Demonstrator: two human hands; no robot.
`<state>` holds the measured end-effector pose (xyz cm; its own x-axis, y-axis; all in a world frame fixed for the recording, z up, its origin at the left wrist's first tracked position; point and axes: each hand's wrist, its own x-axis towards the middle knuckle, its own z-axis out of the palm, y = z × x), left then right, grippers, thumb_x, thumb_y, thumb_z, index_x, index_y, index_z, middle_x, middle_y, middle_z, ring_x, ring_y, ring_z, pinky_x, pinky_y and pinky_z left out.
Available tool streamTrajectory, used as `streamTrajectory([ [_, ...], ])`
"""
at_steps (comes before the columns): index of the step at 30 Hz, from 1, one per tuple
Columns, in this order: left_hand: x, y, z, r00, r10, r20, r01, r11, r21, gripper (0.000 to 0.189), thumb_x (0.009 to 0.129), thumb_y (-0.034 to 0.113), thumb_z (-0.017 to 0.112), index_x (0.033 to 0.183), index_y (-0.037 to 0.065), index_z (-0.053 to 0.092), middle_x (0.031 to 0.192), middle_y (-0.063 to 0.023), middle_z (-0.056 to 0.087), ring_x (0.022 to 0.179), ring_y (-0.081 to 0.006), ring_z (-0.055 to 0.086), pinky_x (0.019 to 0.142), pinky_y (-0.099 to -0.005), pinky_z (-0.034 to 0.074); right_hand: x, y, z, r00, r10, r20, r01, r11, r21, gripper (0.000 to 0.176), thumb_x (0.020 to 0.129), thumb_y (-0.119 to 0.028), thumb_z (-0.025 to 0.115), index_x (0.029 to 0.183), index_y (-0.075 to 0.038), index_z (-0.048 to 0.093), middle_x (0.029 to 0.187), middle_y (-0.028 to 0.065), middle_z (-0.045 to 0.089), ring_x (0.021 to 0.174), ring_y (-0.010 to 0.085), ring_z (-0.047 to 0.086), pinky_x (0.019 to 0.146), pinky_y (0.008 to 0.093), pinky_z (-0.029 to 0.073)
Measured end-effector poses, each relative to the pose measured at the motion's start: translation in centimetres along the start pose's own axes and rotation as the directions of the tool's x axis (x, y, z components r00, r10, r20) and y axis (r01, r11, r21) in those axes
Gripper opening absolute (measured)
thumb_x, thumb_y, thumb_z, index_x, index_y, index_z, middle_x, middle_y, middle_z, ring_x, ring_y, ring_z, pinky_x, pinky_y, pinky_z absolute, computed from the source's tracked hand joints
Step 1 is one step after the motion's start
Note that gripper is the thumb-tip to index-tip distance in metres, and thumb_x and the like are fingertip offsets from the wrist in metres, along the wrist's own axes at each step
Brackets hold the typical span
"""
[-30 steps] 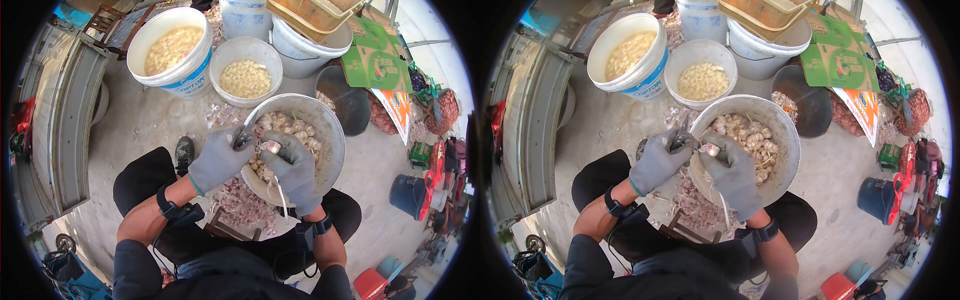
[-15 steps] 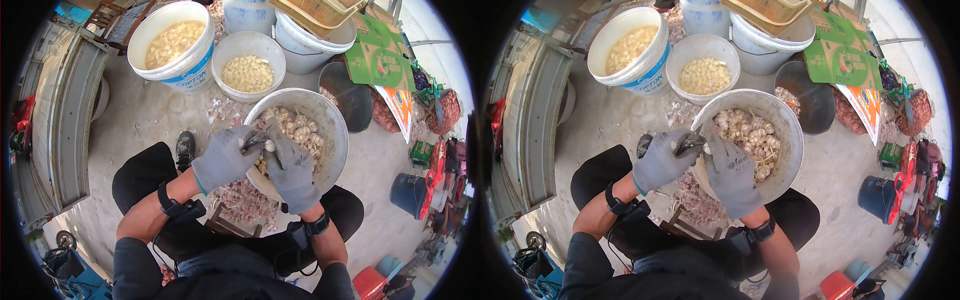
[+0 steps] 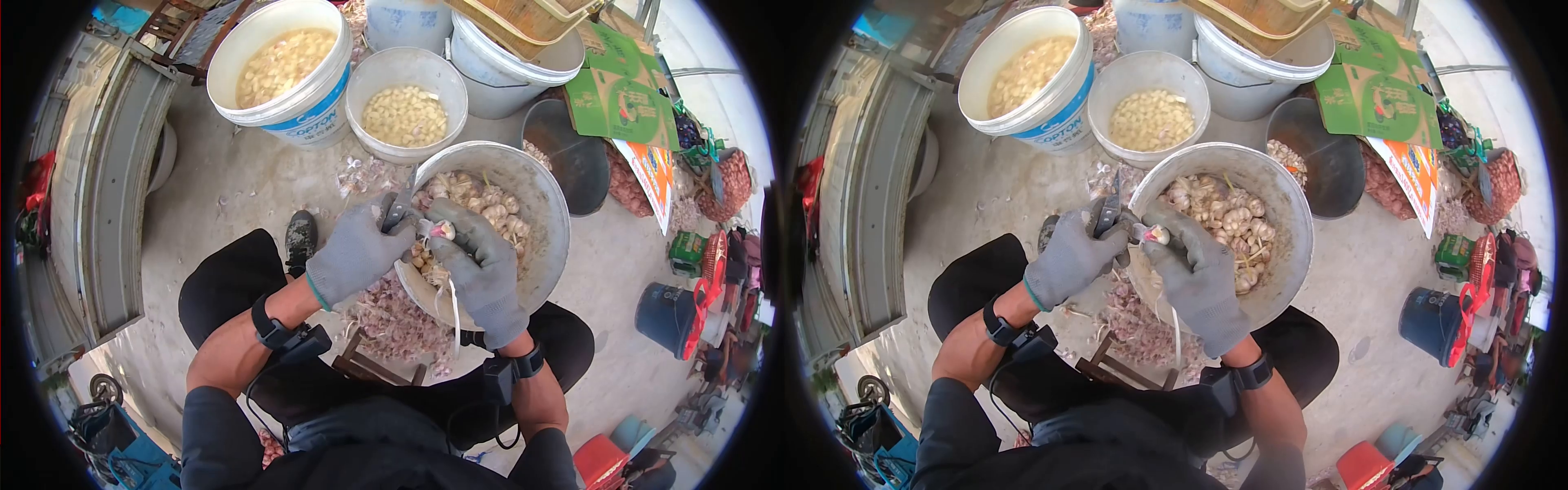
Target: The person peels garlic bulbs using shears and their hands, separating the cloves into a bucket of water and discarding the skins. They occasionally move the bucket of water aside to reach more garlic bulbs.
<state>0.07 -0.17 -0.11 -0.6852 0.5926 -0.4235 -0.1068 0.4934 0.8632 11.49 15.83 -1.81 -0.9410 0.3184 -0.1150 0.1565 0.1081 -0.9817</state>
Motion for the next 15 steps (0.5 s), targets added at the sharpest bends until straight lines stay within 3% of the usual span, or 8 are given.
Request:
streamTrajectory([
  [2, 0.1, -0.1, 0.1, 0.998, 0.016, -0.053, -0.015, 1.000, 0.018, 0.021, 0.095, 0.021, 0.064, 0.101, 0.002, 0.067, 0.072, -0.0049, 0.068, 0.057, -0.0068, 0.058, 0.055, -0.0263, 0.048, 0.0, -0.6, -0.3, 0.991, 0.129, 0.027, -0.132, 0.978, 0.161, 0.035, 0.095, -0.010, 0.069, 0.129, -0.004, 0.066, 0.121, 0.0132, 0.070, 0.103, 0.0169, 0.070, 0.088, 0.0296, 0.056],
  [4, -0.2, 1.0, -0.1, 0.995, -0.052, -0.084, 0.052, 0.999, -0.004, 0.025, 0.090, 0.022, 0.071, 0.099, -0.002, 0.068, 0.074, -0.0158, 0.068, 0.066, -0.0200, 0.067, 0.064, -0.0360, 0.052, 0.0, 0.0, -0.4, 0.995, 0.095, -0.003, -0.095, 0.991, 0.089, 0.036, 0.094, -0.009, 0.069, 0.129, -0.005, 0.066, 0.121, 0.0134, 0.070, 0.102, 0.0187, 0.071, 0.087, 0.0301, 0.056],
  [5, -0.4, 1.1, -0.1, 0.995, -0.051, -0.084, 0.051, 0.999, -0.004, 0.025, 0.090, 0.022, 0.071, 0.099, -0.002, 0.068, 0.074, -0.0158, 0.068, 0.066, -0.0200, 0.067, 0.064, -0.0360, 0.052, 0.0, 0.3, -0.3, 0.998, 0.062, -0.025, -0.061, 0.998, 0.020, 0.037, 0.093, -0.008, 0.069, 0.130, -0.005, 0.066, 0.120, 0.0136, 0.070, 0.100, 0.0204, 0.071, 0.086, 0.0306, 0.057],
  [7, -0.7, 1.2, 0.2, 0.986, 0.155, -0.065, -0.152, 0.987, 0.042, 0.028, 0.089, 0.023, 0.074, 0.103, -0.001, 0.069, 0.077, -0.0161, 0.070, 0.070, -0.0237, 0.069, 0.067, -0.0366, 0.054, 0.0, 0.9, -0.5, 0.999, -0.012, -0.041, 0.008, 0.996, -0.086, 0.037, 0.093, -0.007, 0.069, 0.129, -0.006, 0.066, 0.120, 0.0134, 0.070, 0.098, 0.0214, 0.072, 0.085, 0.0309, 0.057],
  [11, -0.2, -0.6, 1.1, 0.913, 0.392, -0.111, -0.375, 0.915, 0.147, 0.028, 0.091, 0.023, 0.075, 0.109, 0.002, 0.070, 0.077, -0.0090, 0.070, 0.063, -0.0114, 0.063, 0.063, -0.0303, 0.051, 0.0, 0.8, -0.5, 0.985, -0.164, -0.053, 0.132, 0.916, -0.379, 0.039, 0.089, -0.004, 0.071, 0.128, -0.006, 0.066, 0.117, 0.0139, 0.069, 0.094, 0.0248, 0.072, 0.083, 0.0310, 0.058],
  [12, -0.1, -0.9, 1.2, 0.889, 0.447, -0.102, -0.416, 0.880, 0.229, 0.027, 0.092, 0.022, 0.074, 0.110, 0.002, 0.070, 0.081, -0.0110, 0.072, 0.064, -0.0135, 0.065, 0.064, -0.0309, 0.052, 0.0, 0.6, -0.3, 0.985, -0.164, -0.052, 0.132, 0.916, -0.379, 0.039, 0.089, -0.004, 0.071, 0.128, -0.006, 0.066, 0.117, 0.0139, 0.069, 0.094, 0.0248, 0.072, 0.083, 0.0310, 0.058],
  [14, -0.1, -1.1, 1.0, 0.861, 0.501, -0.086, -0.455, 0.836, 0.308, 0.027, 0.092, 0.021, 0.073, 0.112, 0.002, 0.070, 0.085, -0.0129, 0.073, 0.066, -0.0156, 0.066, 0.065, -0.0316, 0.053, -0.2, 0.1, 0.2, 0.994, -0.012, -0.106, -0.004, 0.988, -0.152, 0.036, 0.089, -0.004, 0.072, 0.125, -0.004, 0.066, 0.115, 0.0121, 0.070, 0.093, 0.0196, 0.072, 0.081, 0.0296, 0.058],
  [15, -0.2, -0.9, 0.9, 0.923, 0.380, -0.066, -0.355, 0.904, 0.238, 0.028, 0.092, 0.020, 0.073, 0.113, 0.002, 0.070, 0.089, -0.0140, 0.074, 0.069, -0.0181, 0.068, 0.067, -0.0324, 0.054, -0.1, -0.1, 0.1, 0.994, -0.015, -0.107, -0.002, 0.988, -0.153, 0.036, 0.089, -0.004, 0.072, 0.125, -0.004, 0.066, 0.115, 0.0121, 0.070, 0.093, 0.0196, 0.072, 0.081, 0.0296, 0.058],
])
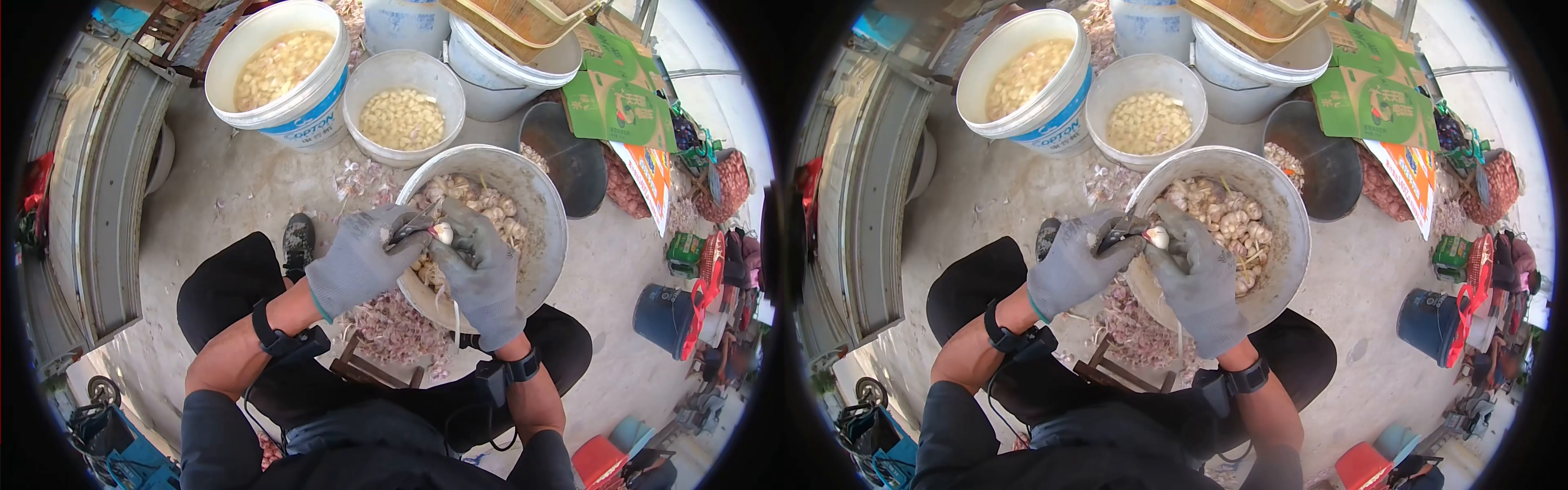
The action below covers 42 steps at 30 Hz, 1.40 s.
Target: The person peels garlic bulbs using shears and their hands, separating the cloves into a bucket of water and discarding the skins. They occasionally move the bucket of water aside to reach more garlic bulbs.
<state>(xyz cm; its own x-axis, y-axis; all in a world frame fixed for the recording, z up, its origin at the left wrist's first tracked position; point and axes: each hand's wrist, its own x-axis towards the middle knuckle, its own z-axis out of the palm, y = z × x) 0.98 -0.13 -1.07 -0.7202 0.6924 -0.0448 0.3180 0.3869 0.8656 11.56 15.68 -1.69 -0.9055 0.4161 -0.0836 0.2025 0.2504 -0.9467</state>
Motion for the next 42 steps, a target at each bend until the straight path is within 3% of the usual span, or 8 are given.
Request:
streamTrajectory([
  [2, 0.1, 0.5, -0.4, 0.991, -0.119, 0.061, 0.122, 0.991, -0.061, 0.028, 0.092, 0.020, 0.072, 0.114, 0.002, 0.069, 0.093, -0.0150, 0.074, 0.073, -0.0205, 0.070, 0.068, -0.0332, 0.054, 0.1, -0.3, -0.4, 0.982, 0.165, 0.088, -0.181, 0.958, 0.221, 0.036, 0.091, -0.004, 0.072, 0.127, -0.003, 0.066, 0.115, 0.0082, 0.069, 0.092, 0.0134, 0.070, 0.081, 0.0277, 0.057],
  [5, 0.2, 0.5, -0.7, 0.982, -0.166, 0.088, 0.172, 0.983, -0.063, 0.031, 0.094, 0.019, 0.070, 0.119, 0.002, 0.067, 0.102, -0.0170, 0.074, 0.082, -0.0239, 0.072, 0.071, -0.0338, 0.056, 0.3, -0.2, -0.9, 0.976, 0.174, 0.129, -0.206, 0.929, 0.309, 0.036, 0.094, -0.004, 0.070, 0.130, -0.003, 0.066, 0.116, 0.0046, 0.068, 0.096, 0.0097, 0.067, 0.084, 0.0265, 0.056],
  [7, 0.1, 0.0, -0.4, 0.990, 0.141, -0.027, -0.137, 0.984, 0.111, 0.032, 0.093, 0.015, 0.068, 0.123, 0.003, 0.066, 0.104, -0.0157, 0.073, 0.085, -0.0279, 0.072, 0.071, -0.0370, 0.056, 0.5, -0.7, -1.5, 0.976, 0.163, 0.145, -0.201, 0.928, 0.313, 0.037, 0.094, -0.003, 0.069, 0.130, -0.003, 0.066, 0.117, 0.0038, 0.068, 0.098, 0.0099, 0.067, 0.086, 0.0261, 0.055],
  [10, 0.1, 0.5, -0.6, 0.974, 0.218, 0.059, -0.225, 0.906, 0.358, 0.034, 0.091, 0.013, 0.068, 0.125, 0.006, 0.065, 0.106, -0.0137, 0.071, 0.084, -0.0309, 0.071, 0.071, -0.0400, 0.057, 0.8, -1.7, -2.1, 0.965, 0.178, 0.190, -0.235, 0.910, 0.343, 0.037, 0.094, 0.000, 0.068, 0.131, -0.002, 0.065, 0.117, 0.0038, 0.068, 0.102, 0.0105, 0.067, 0.090, 0.0259, 0.054],
  [14, 0.1, -0.3, -0.6, 0.955, 0.272, 0.120, -0.296, 0.840, 0.454, 0.036, 0.089, 0.016, 0.070, 0.124, 0.009, 0.065, 0.110, -0.0113, 0.068, 0.088, -0.0318, 0.069, 0.072, -0.0419, 0.056, 0.6, -2.1, -2.4, 0.947, 0.185, 0.262, -0.293, 0.829, 0.476, 0.037, 0.093, 0.004, 0.066, 0.130, 0.002, 0.061, 0.117, 0.0069, 0.069, 0.104, 0.0121, 0.068, 0.091, 0.0268, 0.055],
  [19, 0.1, -0.3, -0.9, 0.919, 0.344, 0.193, -0.391, 0.732, 0.558, 0.035, 0.088, 0.020, 0.069, 0.122, 0.012, 0.064, 0.111, -0.0074, 0.065, 0.094, -0.0284, 0.066, 0.074, -0.0406, 0.054, 0.4, -2.1, -2.9, 0.927, 0.193, 0.322, -0.335, 0.812, 0.478, 0.037, 0.093, 0.005, 0.067, 0.130, 0.003, 0.060, 0.117, 0.0103, 0.070, 0.105, 0.0135, 0.069, 0.091, 0.0272, 0.055],
  [26, 0.2, -0.6, -0.7, 0.906, 0.373, 0.201, -0.420, 0.732, 0.536, 0.029, 0.088, 0.021, 0.069, 0.115, 0.012, 0.064, 0.109, -0.0063, 0.065, 0.092, -0.0270, 0.066, 0.074, -0.0406, 0.054, 0.6, -2.3, -3.2, 0.892, 0.269, 0.364, -0.436, 0.725, 0.533, 0.034, 0.093, 0.005, 0.066, 0.126, 0.002, 0.063, 0.116, 0.0097, 0.072, 0.105, 0.0138, 0.069, 0.092, 0.0269, 0.055],
  [42, 0.1, -0.5, -0.7, 0.886, 0.361, 0.291, -0.464, 0.683, 0.564, 0.046, 0.083, 0.017, 0.065, 0.128, 0.012, 0.059, 0.106, -0.0072, 0.061, 0.086, -0.0250, 0.068, 0.074, -0.0380, 0.053, 0.2, -2.0, -3.5, 0.915, 0.251, 0.315, -0.387, 0.764, 0.516, 0.029, 0.092, 0.001, 0.067, 0.121, 0.002, 0.065, 0.107, 0.0085, 0.073, 0.092, 0.0102, 0.068, 0.081, 0.0239, 0.055],
])
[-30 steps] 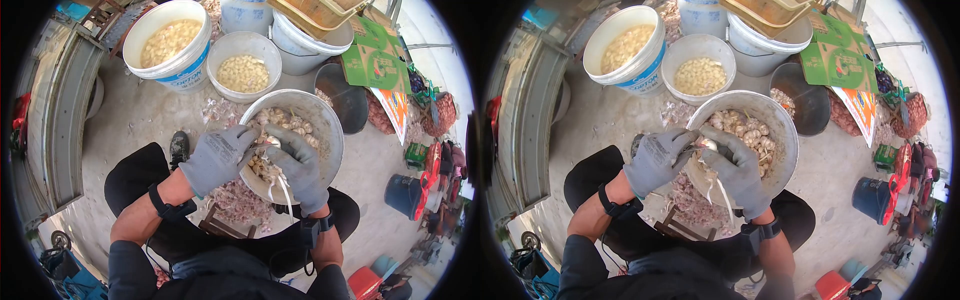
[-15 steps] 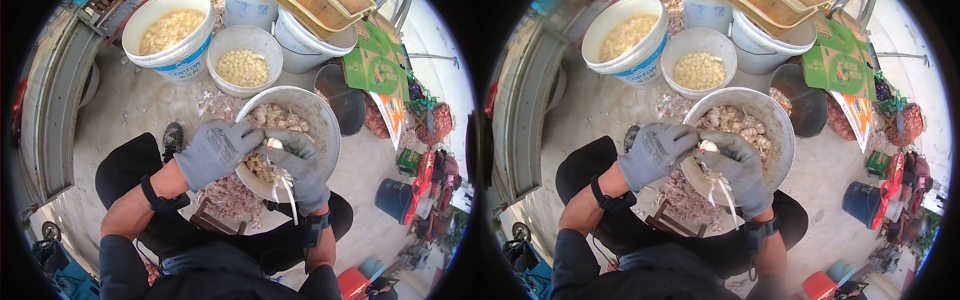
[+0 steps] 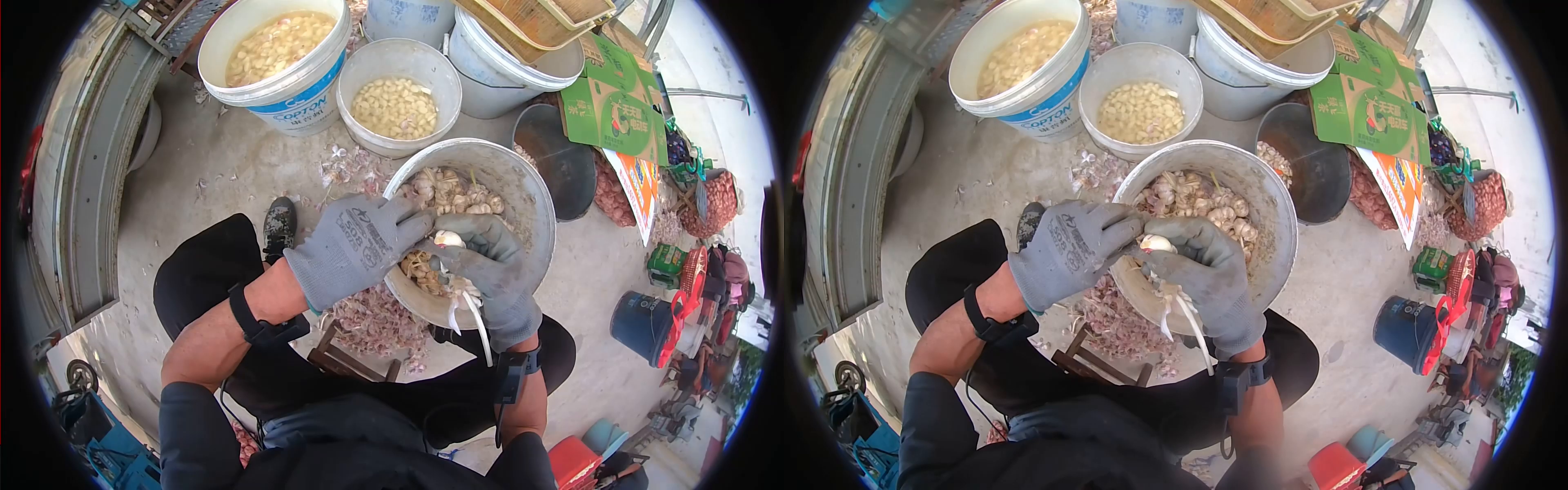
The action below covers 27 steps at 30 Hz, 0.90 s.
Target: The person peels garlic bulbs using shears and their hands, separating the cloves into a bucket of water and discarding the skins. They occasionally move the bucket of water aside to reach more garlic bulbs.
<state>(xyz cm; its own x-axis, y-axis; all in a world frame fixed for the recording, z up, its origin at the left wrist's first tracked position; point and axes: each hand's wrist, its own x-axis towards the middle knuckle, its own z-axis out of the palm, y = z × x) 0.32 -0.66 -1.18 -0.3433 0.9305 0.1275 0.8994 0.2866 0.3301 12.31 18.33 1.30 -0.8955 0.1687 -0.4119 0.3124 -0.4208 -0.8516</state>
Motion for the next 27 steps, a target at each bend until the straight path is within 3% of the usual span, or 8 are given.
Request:
streamTrajectory([
  [14, 0.1, 0.4, 0.6, 1.000, 0.021, 0.020, -0.020, 0.999, -0.034, 0.039, 0.085, 0.016, 0.061, 0.124, 0.009, 0.059, 0.102, -0.0061, 0.061, 0.085, -0.0241, 0.068, 0.072, -0.0371, 0.052, -0.5, -0.4, 0.1, 0.999, 0.043, 0.017, -0.044, 0.999, 0.005, 0.028, 0.092, 0.000, 0.070, 0.119, 0.004, 0.067, 0.104, 0.0103, 0.074, 0.090, 0.0115, 0.070, 0.080, 0.0241, 0.057],
  [20, -0.3, 0.8, 1.3, 0.997, 0.053, -0.060, -0.053, 0.999, 0.002, 0.042, 0.085, 0.015, 0.059, 0.126, 0.004, 0.058, 0.103, -0.0082, 0.059, 0.085, -0.0227, 0.066, 0.068, -0.0363, 0.051, -0.5, 0.5, -0.1, 1.000, 0.016, 0.004, -0.016, 0.998, -0.064, 0.028, 0.092, 0.002, 0.070, 0.120, 0.004, 0.067, 0.106, 0.0095, 0.074, 0.093, 0.0114, 0.070, 0.082, 0.0241, 0.056],
  [27, -0.7, 1.6, 2.3, 0.998, -0.038, -0.057, 0.039, 0.999, 0.027, 0.050, 0.086, 0.016, 0.058, 0.133, 0.000, 0.054, 0.108, -0.0117, 0.059, 0.083, -0.0232, 0.065, 0.065, -0.0358, 0.048, -0.6, 0.7, 0.4, 0.999, -0.036, -0.012, 0.035, 0.997, -0.070, 0.028, 0.092, 0.001, 0.071, 0.120, 0.002, 0.067, 0.108, 0.0088, 0.073, 0.094, 0.0123, 0.070, 0.084, 0.0258, 0.056],
])
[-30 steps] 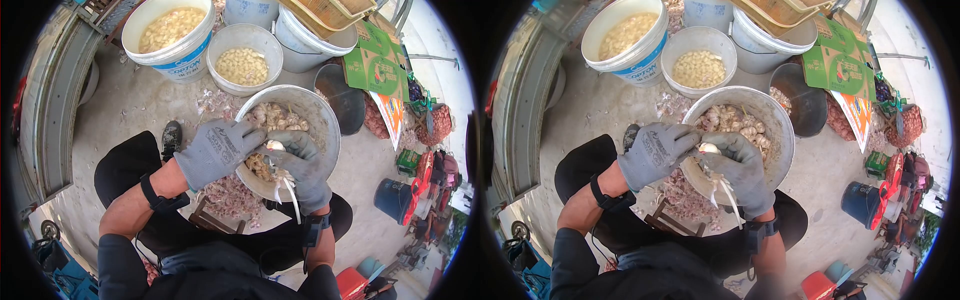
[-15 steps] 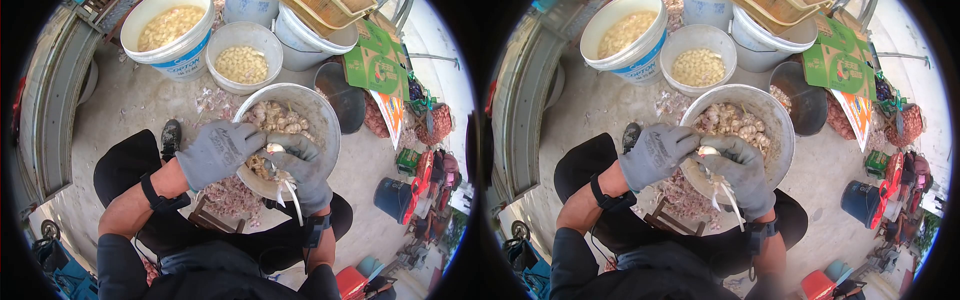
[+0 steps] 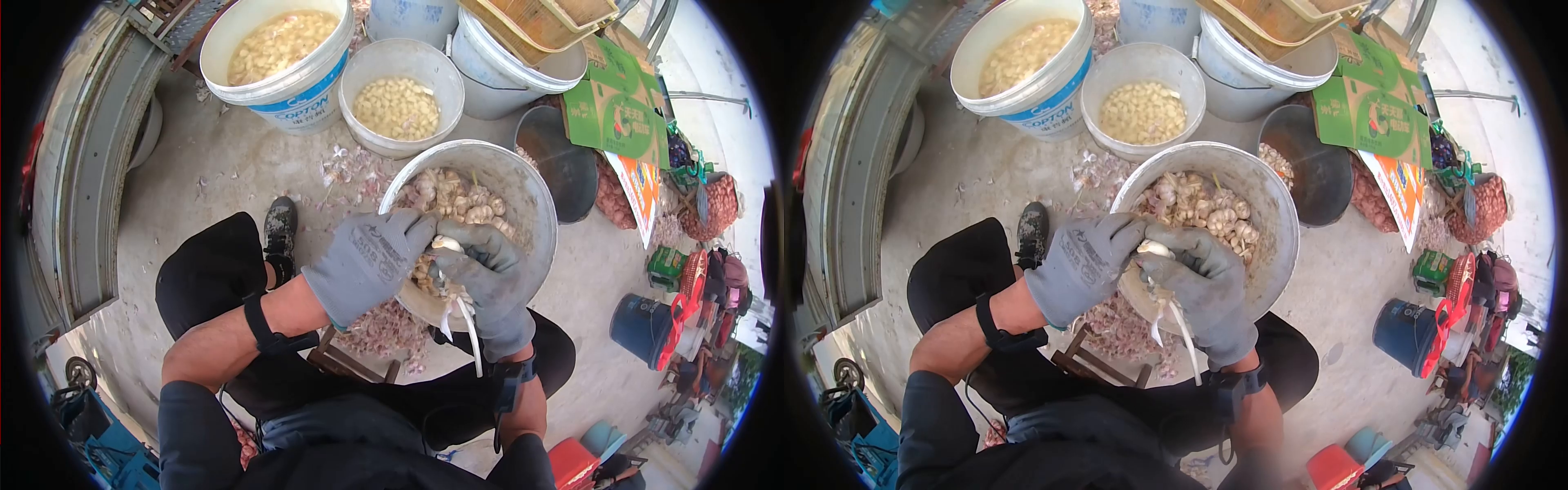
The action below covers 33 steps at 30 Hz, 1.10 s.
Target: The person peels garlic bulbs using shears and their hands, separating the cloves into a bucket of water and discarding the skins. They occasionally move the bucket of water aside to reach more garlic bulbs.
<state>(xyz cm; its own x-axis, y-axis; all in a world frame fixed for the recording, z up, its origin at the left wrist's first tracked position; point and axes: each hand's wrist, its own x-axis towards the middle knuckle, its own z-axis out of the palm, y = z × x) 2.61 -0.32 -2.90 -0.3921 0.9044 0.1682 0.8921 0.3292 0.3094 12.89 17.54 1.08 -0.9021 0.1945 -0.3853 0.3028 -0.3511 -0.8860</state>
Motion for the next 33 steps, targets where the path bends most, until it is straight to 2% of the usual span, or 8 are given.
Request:
streamTrajectory([
  [5, 0.4, 0.5, 0.5, 0.990, -0.129, -0.056, 0.117, 0.975, -0.189, 0.052, 0.089, 0.014, 0.060, 0.139, 0.003, 0.051, 0.113, -0.0172, 0.062, 0.083, -0.0293, 0.067, 0.068, -0.0400, 0.051, -0.2, -0.1, 0.5, 0.997, 0.041, -0.060, -0.035, 0.994, 0.107, 0.029, 0.093, 0.000, 0.069, 0.122, 0.002, 0.066, 0.105, 0.0079, 0.073, 0.091, 0.0117, 0.069, 0.081, 0.0263, 0.056],
  [10, 1.4, 0.4, -0.8, 0.897, -0.433, 0.088, 0.371, 0.628, -0.684, 0.035, 0.096, 0.011, 0.064, 0.131, 0.003, 0.062, 0.098, -0.0172, 0.070, 0.080, -0.0301, 0.069, 0.072, -0.0404, 0.054, -0.2, 0.1, 0.2, 1.000, 0.008, -0.024, -0.007, 0.998, 0.066, 0.031, 0.094, 0.000, 0.068, 0.125, 0.001, 0.065, 0.107, 0.0075, 0.072, 0.090, 0.0107, 0.068, 0.079, 0.0252, 0.056],
  [18, 1.7, 0.4, -2.7, 0.950, -0.309, -0.037, 0.205, 0.710, -0.674, 0.028, 0.095, 0.019, 0.070, 0.117, 0.002, 0.070, 0.090, -0.0129, 0.069, 0.073, -0.0218, 0.065, 0.066, -0.0352, 0.051, -0.2, 0.7, -0.3, 0.993, -0.070, -0.098, 0.067, 0.997, -0.034, 0.034, 0.093, -0.001, 0.069, 0.127, 0.002, 0.064, 0.110, 0.0081, 0.071, 0.097, 0.0115, 0.068, 0.086, 0.0273, 0.056],
  [20, 1.9, 0.2, -2.7, 0.953, -0.293, -0.077, 0.174, 0.737, -0.653, 0.027, 0.095, 0.022, 0.070, 0.114, 0.002, 0.070, 0.087, -0.0121, 0.069, 0.069, -0.0195, 0.064, 0.064, -0.0346, 0.050, 0.1, 1.9, -0.7, 0.936, -0.350, -0.017, 0.311, 0.850, -0.426, 0.036, 0.093, 0.000, 0.068, 0.128, 0.003, 0.063, 0.115, 0.0097, 0.070, 0.099, 0.0133, 0.069, 0.089, 0.0278, 0.056],
  [22, 2.6, 0.4, -4.2, 0.831, -0.425, 0.359, 0.530, 0.412, -0.741, 0.025, 0.098, 0.024, 0.066, 0.107, 0.001, 0.068, 0.078, -0.0101, 0.067, 0.060, -0.0140, 0.061, 0.057, -0.0308, 0.048, 0.0, 2.6, -1.0, 0.944, -0.331, -0.001, 0.298, 0.850, -0.433, 0.036, 0.093, 0.001, 0.068, 0.129, 0.003, 0.063, 0.117, 0.0099, 0.070, 0.101, 0.0145, 0.069, 0.089, 0.0280, 0.056],
  [25, 2.3, 0.2, -3.8, 0.698, -0.501, 0.512, 0.640, 0.116, -0.760, 0.032, 0.097, 0.025, 0.066, 0.110, -0.004, 0.067, 0.075, -0.0108, 0.069, 0.066, -0.0150, 0.065, 0.061, -0.0317, 0.051, -0.3, 1.3, -0.2, 0.974, -0.226, -0.012, 0.214, 0.937, -0.276, 0.035, 0.094, 0.002, 0.067, 0.129, 0.002, 0.063, 0.118, 0.0097, 0.069, 0.104, 0.0163, 0.069, 0.090, 0.0284, 0.056],
  [29, 1.8, -0.1, -3.0, 0.679, -0.575, 0.457, 0.575, 0.030, -0.818, 0.026, 0.101, 0.024, 0.062, 0.100, -0.002, 0.065, 0.075, -0.0052, 0.065, 0.054, -0.0094, 0.058, 0.048, -0.0250, 0.046, -0.4, 0.6, 0.3, 0.988, -0.135, -0.081, 0.131, 0.990, -0.047, 0.032, 0.095, 0.002, 0.065, 0.127, 0.001, 0.064, 0.118, 0.0086, 0.069, 0.108, 0.0173, 0.069, 0.090, 0.0291, 0.057],
  [33, 1.5, 0.1, -3.0, 0.709, -0.507, 0.489, 0.610, 0.094, -0.787, 0.025, 0.100, 0.023, 0.063, 0.100, -0.002, 0.065, 0.074, -0.0054, 0.065, 0.053, -0.0096, 0.057, 0.048, -0.0254, 0.045, 0.1, 1.8, 0.1, 0.965, -0.233, -0.123, 0.216, 0.967, -0.135, 0.035, 0.094, 0.001, 0.067, 0.129, -0.001, 0.063, 0.120, 0.0084, 0.069, 0.107, 0.0153, 0.068, 0.089, 0.0286, 0.056],
])
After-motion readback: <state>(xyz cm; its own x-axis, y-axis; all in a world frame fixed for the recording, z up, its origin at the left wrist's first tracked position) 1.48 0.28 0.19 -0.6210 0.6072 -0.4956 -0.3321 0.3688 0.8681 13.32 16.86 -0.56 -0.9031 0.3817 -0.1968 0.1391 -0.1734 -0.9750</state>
